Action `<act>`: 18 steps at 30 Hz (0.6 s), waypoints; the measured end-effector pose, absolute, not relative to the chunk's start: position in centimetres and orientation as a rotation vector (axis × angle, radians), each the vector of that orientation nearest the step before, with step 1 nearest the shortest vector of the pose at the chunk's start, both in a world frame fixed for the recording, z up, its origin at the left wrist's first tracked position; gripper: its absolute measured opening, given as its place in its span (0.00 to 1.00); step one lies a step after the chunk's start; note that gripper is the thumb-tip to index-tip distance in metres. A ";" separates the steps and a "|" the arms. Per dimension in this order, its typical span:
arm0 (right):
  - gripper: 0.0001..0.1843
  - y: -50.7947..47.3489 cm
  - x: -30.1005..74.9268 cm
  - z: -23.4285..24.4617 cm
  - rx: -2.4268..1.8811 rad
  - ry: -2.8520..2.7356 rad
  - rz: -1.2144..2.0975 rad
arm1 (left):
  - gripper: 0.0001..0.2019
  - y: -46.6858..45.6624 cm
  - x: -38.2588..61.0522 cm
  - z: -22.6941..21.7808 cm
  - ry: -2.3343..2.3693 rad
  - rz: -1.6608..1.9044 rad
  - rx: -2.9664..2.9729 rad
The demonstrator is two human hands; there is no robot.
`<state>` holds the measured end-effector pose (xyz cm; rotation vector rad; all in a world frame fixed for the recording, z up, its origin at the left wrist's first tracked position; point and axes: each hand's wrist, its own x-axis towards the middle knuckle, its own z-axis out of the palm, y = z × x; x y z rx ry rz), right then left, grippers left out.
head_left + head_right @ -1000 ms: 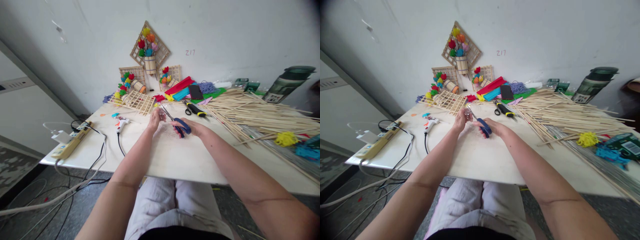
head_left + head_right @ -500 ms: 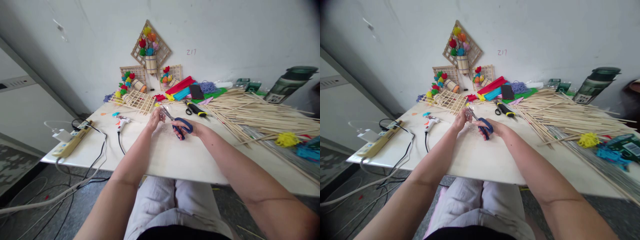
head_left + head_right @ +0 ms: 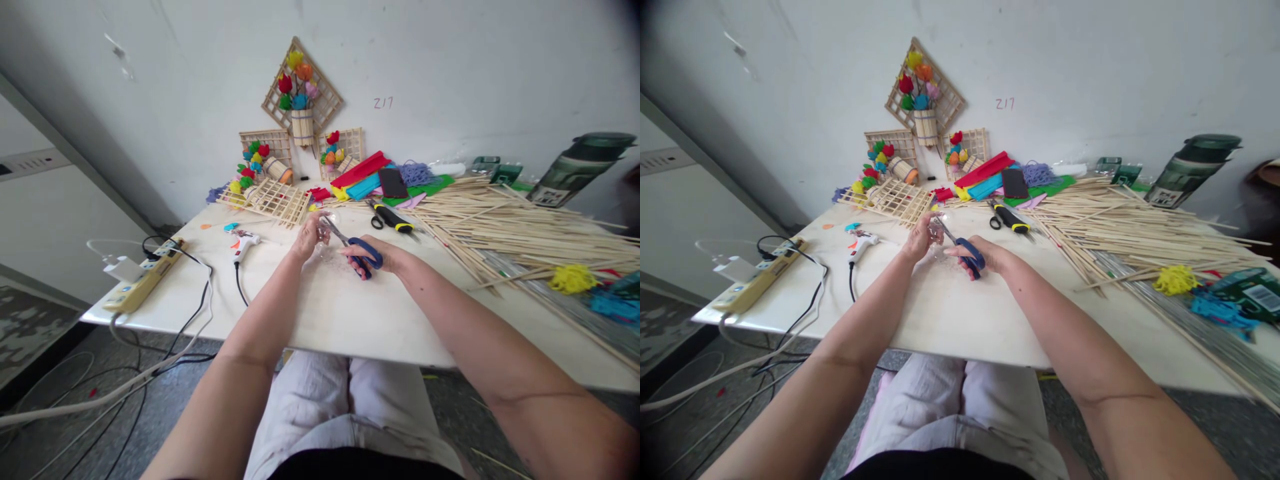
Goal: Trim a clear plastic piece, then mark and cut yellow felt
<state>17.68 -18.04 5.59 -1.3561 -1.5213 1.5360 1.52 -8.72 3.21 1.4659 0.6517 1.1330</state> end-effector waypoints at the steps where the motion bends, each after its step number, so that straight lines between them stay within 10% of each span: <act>1: 0.23 -18.1 17.7 5.6 -1.352 -1.529 1.520 | 0.16 -8.8 1.5 3.3 0.653 1.132 1.449; 18: 0.22 -18.0 17.3 5.0 -1.379 -1.528 1.461 | 0.18 -8.7 0.9 3.5 0.615 1.148 1.367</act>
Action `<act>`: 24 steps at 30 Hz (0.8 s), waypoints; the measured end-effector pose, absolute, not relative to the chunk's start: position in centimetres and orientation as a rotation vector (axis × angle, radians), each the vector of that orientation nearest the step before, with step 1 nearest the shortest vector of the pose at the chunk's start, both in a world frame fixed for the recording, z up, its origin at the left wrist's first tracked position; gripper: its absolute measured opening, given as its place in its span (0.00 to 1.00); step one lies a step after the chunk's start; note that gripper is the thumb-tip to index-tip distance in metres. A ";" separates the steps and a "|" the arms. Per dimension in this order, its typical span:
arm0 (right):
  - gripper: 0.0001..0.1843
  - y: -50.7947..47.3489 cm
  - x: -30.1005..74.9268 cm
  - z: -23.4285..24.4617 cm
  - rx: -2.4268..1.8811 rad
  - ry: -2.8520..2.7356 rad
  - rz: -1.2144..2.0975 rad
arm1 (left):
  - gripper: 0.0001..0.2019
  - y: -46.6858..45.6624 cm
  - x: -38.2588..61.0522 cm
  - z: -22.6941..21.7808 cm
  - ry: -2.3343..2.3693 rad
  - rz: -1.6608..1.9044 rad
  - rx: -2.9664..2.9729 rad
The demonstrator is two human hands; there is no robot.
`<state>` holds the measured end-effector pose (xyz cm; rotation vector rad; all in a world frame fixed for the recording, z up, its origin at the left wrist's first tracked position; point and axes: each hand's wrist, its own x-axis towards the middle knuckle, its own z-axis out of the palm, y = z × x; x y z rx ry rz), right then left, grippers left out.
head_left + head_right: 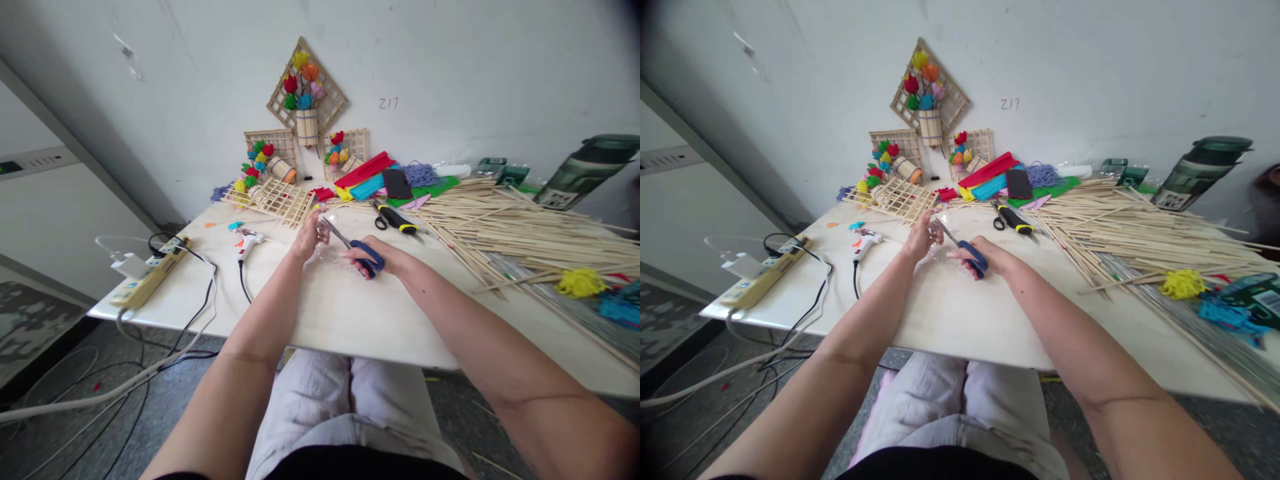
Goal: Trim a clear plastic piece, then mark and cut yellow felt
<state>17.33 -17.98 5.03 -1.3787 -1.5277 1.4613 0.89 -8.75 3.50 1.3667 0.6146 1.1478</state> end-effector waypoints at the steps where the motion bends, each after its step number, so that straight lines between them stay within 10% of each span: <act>1: 0.22 -18.0 17.3 5.1 -1.384 -1.525 1.463 | 0.18 -8.7 0.9 3.5 0.611 1.150 1.365; 12: 0.22 -17.7 17.3 4.9 -1.424 -1.586 1.354 | 0.19 -9.0 1.1 4.0 0.587 1.224 1.231; 24: 0.23 -17.5 17.0 5.0 -1.868 -2.091 0.136 | 0.16 -9.3 1.3 4.5 0.515 1.199 1.015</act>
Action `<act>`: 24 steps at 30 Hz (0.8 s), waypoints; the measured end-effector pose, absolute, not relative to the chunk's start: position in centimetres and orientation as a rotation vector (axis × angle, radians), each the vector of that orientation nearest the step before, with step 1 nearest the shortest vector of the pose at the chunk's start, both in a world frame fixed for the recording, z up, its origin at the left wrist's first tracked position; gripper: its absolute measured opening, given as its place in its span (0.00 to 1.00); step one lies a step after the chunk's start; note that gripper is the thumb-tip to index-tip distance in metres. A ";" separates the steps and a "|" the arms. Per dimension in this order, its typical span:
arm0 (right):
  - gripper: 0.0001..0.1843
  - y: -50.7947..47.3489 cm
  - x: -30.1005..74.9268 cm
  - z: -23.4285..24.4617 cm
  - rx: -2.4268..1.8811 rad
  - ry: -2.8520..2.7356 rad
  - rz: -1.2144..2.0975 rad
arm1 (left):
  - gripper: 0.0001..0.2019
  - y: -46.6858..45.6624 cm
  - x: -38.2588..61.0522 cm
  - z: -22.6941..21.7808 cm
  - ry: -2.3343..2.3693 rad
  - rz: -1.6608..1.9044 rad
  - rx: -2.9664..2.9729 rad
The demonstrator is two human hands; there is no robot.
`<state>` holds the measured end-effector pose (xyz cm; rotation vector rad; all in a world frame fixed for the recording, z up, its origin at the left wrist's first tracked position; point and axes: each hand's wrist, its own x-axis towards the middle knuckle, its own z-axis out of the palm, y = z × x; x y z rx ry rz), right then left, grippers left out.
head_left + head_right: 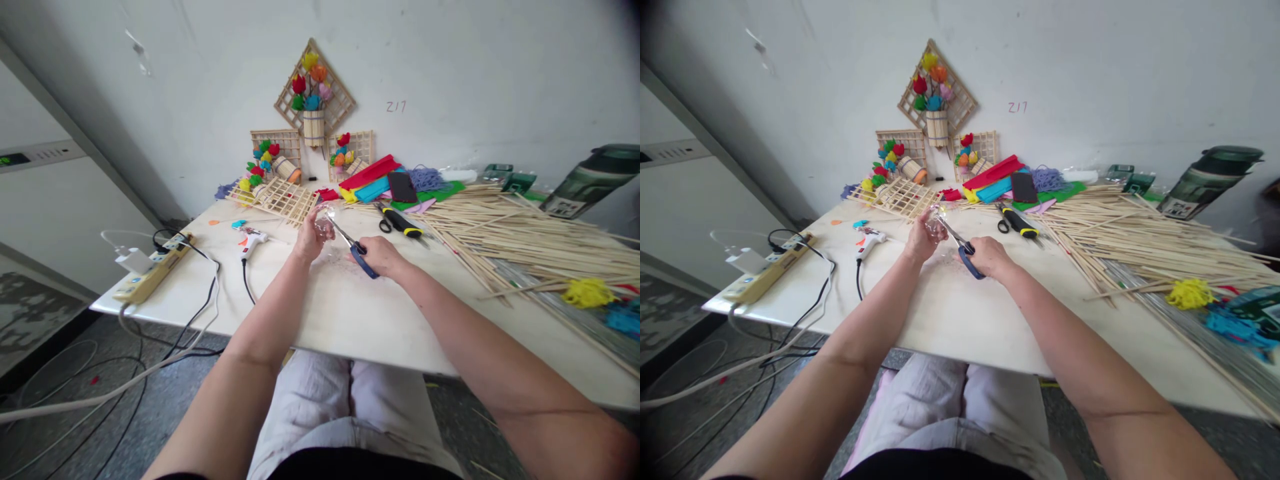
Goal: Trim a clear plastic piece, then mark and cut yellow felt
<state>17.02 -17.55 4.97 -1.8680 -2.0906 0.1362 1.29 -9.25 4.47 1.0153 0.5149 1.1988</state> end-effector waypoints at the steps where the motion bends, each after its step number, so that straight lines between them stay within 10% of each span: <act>1: 0.24 -17.6 16.9 5.0 -1.891 -2.100 0.083 | 0.16 -9.2 1.3 4.5 0.506 1.197 1.000; 24: 0.25 -17.7 17.0 5.8 -1.767 -2.098 0.478 | 0.19 -10.0 2.3 4.7 0.525 1.077 0.947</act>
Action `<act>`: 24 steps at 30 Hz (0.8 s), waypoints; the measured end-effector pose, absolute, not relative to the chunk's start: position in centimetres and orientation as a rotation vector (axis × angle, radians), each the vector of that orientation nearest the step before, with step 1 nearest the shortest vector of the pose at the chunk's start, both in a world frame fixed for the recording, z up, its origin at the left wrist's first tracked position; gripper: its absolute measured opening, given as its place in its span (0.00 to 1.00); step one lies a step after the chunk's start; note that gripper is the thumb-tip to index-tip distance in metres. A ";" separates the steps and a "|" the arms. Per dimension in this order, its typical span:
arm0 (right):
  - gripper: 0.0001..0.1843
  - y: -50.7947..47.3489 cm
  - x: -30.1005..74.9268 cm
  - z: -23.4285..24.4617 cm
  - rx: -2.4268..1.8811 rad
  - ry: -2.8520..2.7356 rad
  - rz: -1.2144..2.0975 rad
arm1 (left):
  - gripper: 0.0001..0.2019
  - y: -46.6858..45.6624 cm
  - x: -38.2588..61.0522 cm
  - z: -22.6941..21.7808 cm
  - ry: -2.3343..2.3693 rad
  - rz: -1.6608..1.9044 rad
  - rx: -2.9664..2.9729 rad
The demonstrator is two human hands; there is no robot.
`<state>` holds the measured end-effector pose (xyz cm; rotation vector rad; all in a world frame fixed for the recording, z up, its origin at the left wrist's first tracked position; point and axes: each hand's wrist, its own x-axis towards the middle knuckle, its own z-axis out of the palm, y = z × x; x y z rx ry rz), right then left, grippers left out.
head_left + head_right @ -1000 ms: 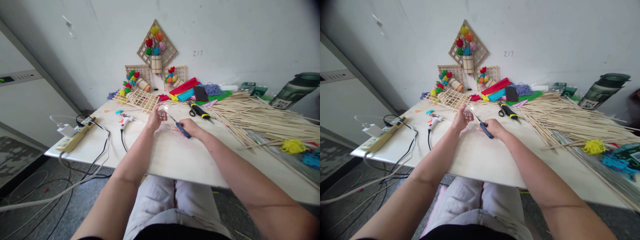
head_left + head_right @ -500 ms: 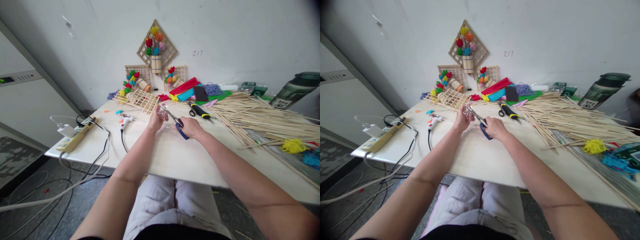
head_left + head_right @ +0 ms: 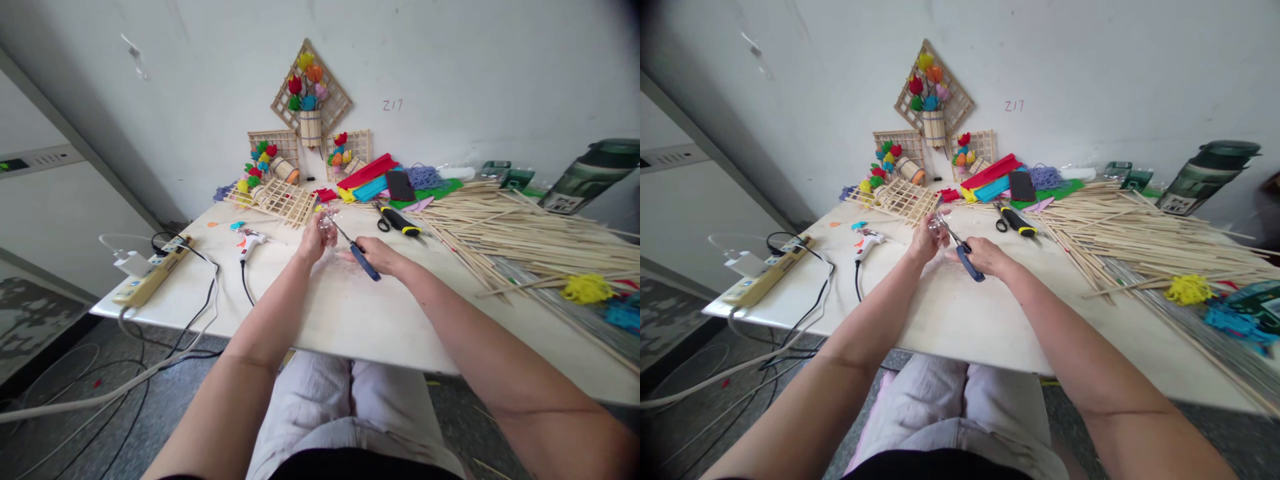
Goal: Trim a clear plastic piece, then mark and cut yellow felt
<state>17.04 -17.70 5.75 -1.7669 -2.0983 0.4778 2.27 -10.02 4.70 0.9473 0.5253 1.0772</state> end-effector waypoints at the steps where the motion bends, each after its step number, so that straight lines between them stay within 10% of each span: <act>1: 0.25 -17.6 17.1 5.7 -1.752 -2.089 0.502 | 0.19 -10.0 2.2 4.7 0.516 1.073 0.960; 24: 0.26 -17.2 17.6 4.9 -1.704 -2.060 0.403 | 0.15 -9.5 1.6 4.7 0.461 1.035 0.937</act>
